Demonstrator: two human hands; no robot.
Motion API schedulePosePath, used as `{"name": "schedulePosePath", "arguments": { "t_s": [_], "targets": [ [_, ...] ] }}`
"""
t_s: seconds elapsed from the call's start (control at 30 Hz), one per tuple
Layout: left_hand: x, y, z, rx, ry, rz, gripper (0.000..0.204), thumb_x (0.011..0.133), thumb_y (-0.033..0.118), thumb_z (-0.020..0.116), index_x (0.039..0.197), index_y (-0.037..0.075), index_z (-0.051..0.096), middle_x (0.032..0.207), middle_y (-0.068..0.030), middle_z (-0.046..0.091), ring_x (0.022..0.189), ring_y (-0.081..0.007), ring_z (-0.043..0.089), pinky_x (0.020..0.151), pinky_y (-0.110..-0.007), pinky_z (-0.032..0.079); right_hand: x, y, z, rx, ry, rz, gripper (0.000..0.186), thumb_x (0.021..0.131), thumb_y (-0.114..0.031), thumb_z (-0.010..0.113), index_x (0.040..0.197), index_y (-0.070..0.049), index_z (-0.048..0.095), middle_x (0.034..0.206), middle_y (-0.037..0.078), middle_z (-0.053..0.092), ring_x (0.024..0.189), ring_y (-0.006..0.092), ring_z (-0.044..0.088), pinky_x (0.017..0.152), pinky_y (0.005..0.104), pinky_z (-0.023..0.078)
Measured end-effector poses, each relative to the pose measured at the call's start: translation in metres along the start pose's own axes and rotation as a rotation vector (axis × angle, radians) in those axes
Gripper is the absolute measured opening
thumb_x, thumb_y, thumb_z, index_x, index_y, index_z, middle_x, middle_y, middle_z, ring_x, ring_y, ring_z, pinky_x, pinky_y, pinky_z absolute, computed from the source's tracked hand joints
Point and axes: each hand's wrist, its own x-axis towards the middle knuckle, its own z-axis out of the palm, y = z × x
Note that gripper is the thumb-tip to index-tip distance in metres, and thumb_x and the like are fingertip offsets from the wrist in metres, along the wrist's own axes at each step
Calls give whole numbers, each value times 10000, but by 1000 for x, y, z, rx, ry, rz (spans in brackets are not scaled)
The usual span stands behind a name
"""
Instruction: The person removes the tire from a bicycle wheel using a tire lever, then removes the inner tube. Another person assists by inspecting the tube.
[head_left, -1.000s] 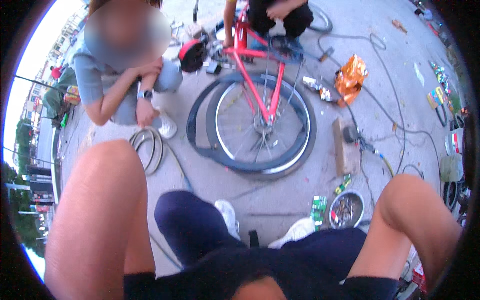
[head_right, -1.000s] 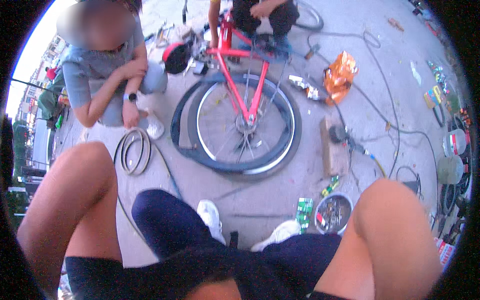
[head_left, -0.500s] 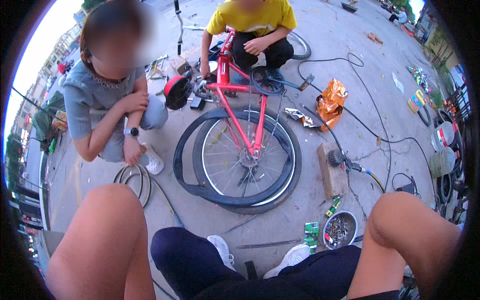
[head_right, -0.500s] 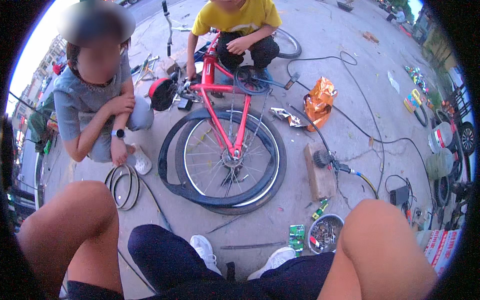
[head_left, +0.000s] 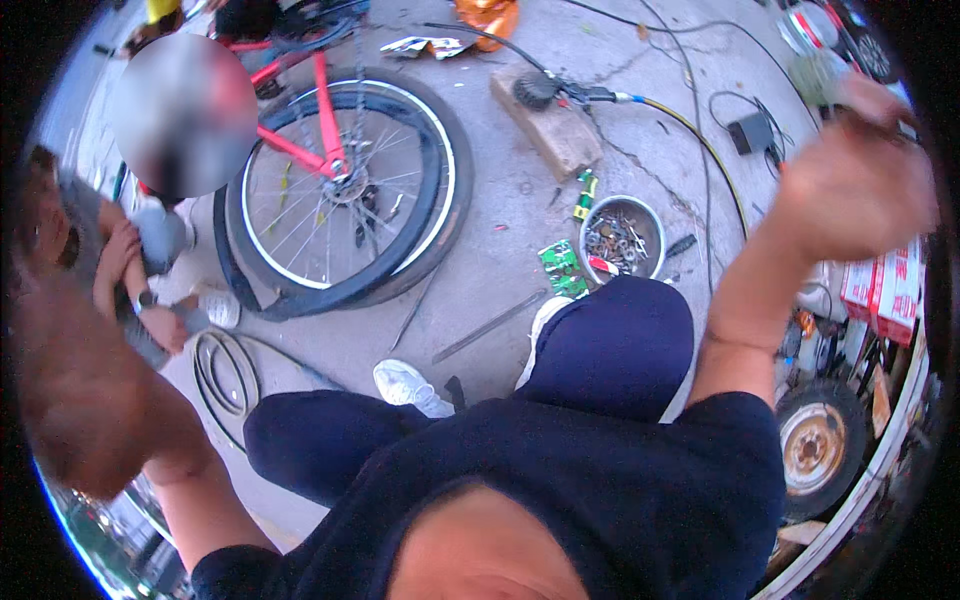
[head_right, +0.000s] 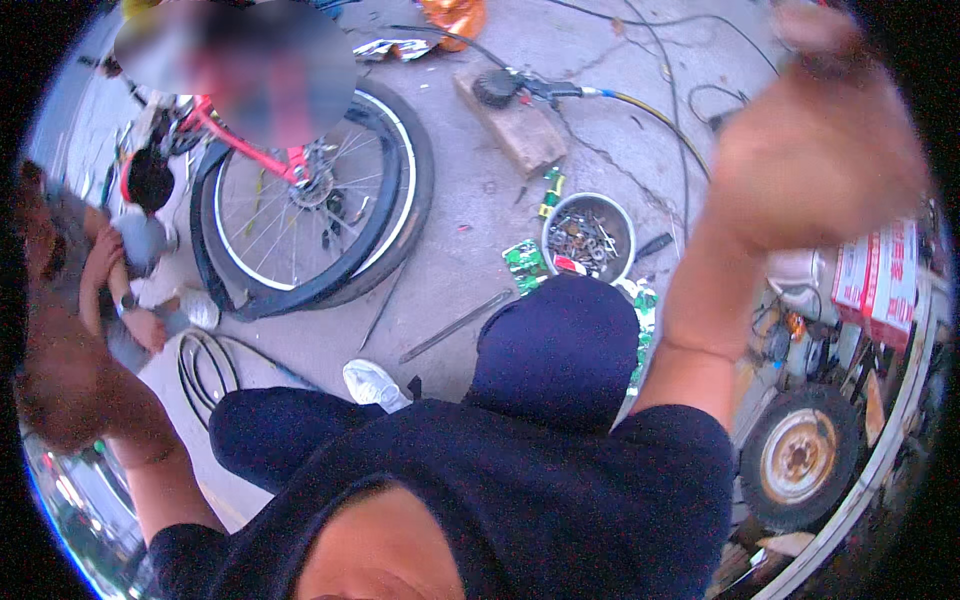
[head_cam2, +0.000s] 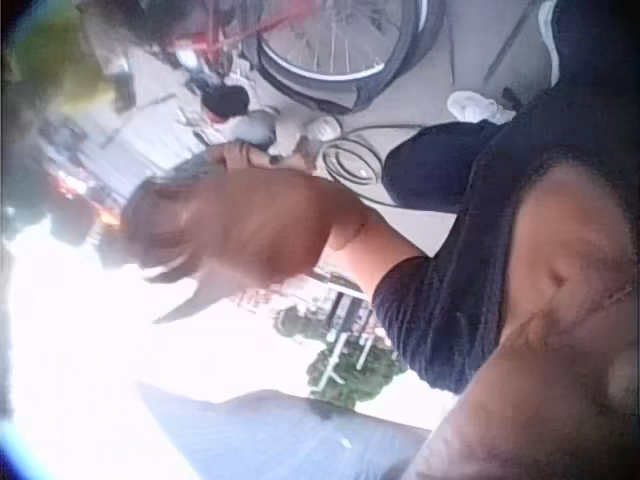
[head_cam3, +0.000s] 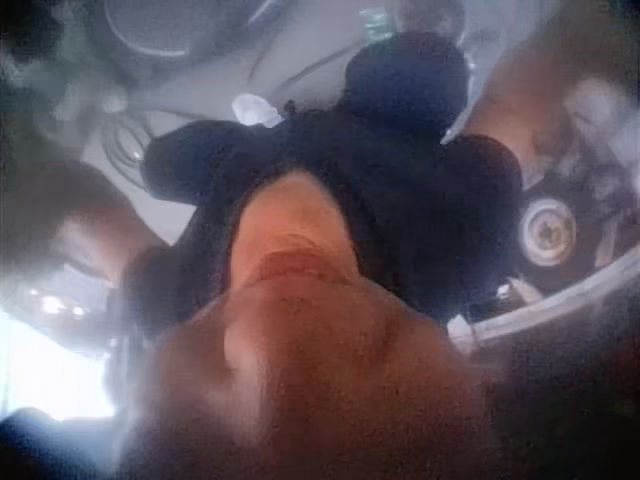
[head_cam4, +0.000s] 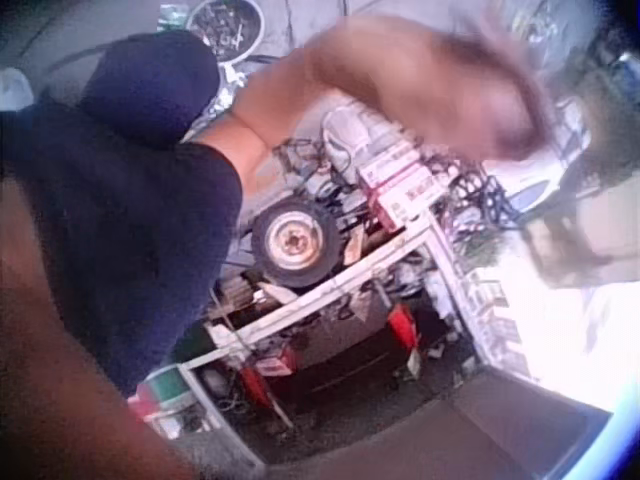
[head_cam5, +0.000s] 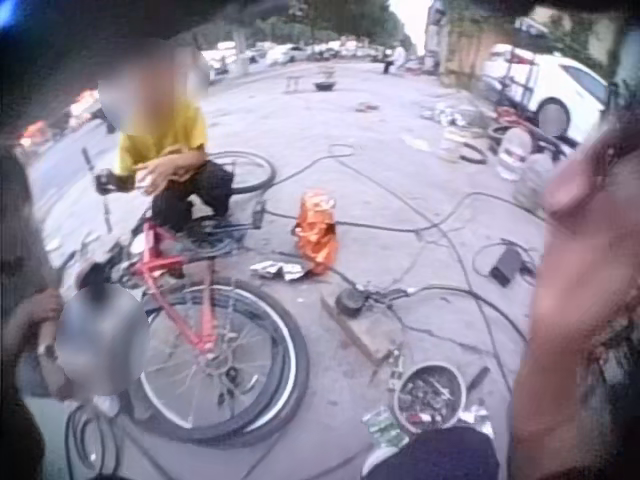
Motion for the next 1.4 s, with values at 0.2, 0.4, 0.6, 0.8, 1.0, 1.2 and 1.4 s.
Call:
{"name": "schedulePosePath", "arguments": {
  "t_s": [0.2, 0.4, 0.6, 0.8, 1.0, 1.2, 1.4],
  "targets": [
    [-90, -35, 43, -20, -456, -696, 632, 796, 143, 635, 1324, 16, 312, 1286, -127, 396, 1210, -243, 391, 1003, -405, 308, -170, 57, 6, -293, 577, 872, 224, 874, -79, 487, 1081, -6, 532, 783, 53, 537, 579, 98, 478, 539, 245, 428],
    [-106, -16, 61, 179, -1064, -973, 411, 719, 81, 653, 1109, 25, 536, 1148, -159, 466, 1154, -309, 419, 989, -388, 317, -283, 143, 8, -613, -59, 1058, 308, 795, -81, 573, 1099, -44, 546, 952, 117, 571, 823, 233, 582, 707, 319, 481],
    [-123, -7, 61, 97, -1257, -1149, 354, 758, 108, 655, 1087, 28, 551, 1132, -150, 486, 1120, -318, 441, 987, -383, 322, -286, 227, -3, -881, -622, 758, 455, 760, -215, 658, 1156, -35, 525, 1167, 190, 504, 1091, 356, 467, 933, 433, 385],
    [-149, 19, 27, 31, -1332, -1390, 324, 798, 143, 636, 1088, 19, 558, 1071, -163, 542, 1052, -320, 504, 920, -385, 392, -283, 259, -5, -691, -892, 917, 798, 678, -316, 746, 1342, -72, 376, 1267, 202, 472, 1174, 358, 446, 977, 416, 362],
    [-204, -16, -11, 98, -1247, -1648, 330, 840, 259, 602, 1047, 5, 562, 1032, -126, 586, 953, -269, 574, 859, -377, 431, -281, 272, -22, -578, -954, 1109, 783, 683, -197, 743, 1349, -47, 359, 1221, 196, 521, 1130, 298, 509, 957, 371, 389],
    [-341, -85, -145, 113, 276, -2329, 943, 752, 617, 592, 1359, -6, 229, 1178, -217, 473, 1083, -359, 493, 886, -601, 391, -283, 293, -21, -474, -932, 1044, 781, 652, -306, 728, 1328, -93, 399, 1217, 204, 527, 1117, 319, 521, 936, 369, 413],
    [-376, -127, -123, -193, 1031, -2050, 782, 813, 615, 488, 1297, 36, 284, 1216, -173, 495, 1128, -321, 485, 982, -502, 343, -280, 294, -67, -562, -741, 1059, 584, 683, -241, 603, 1245, -114, 509, 1181, 184, 554, 1088, 309, 537, 924, 360, 424]
  ]
}}
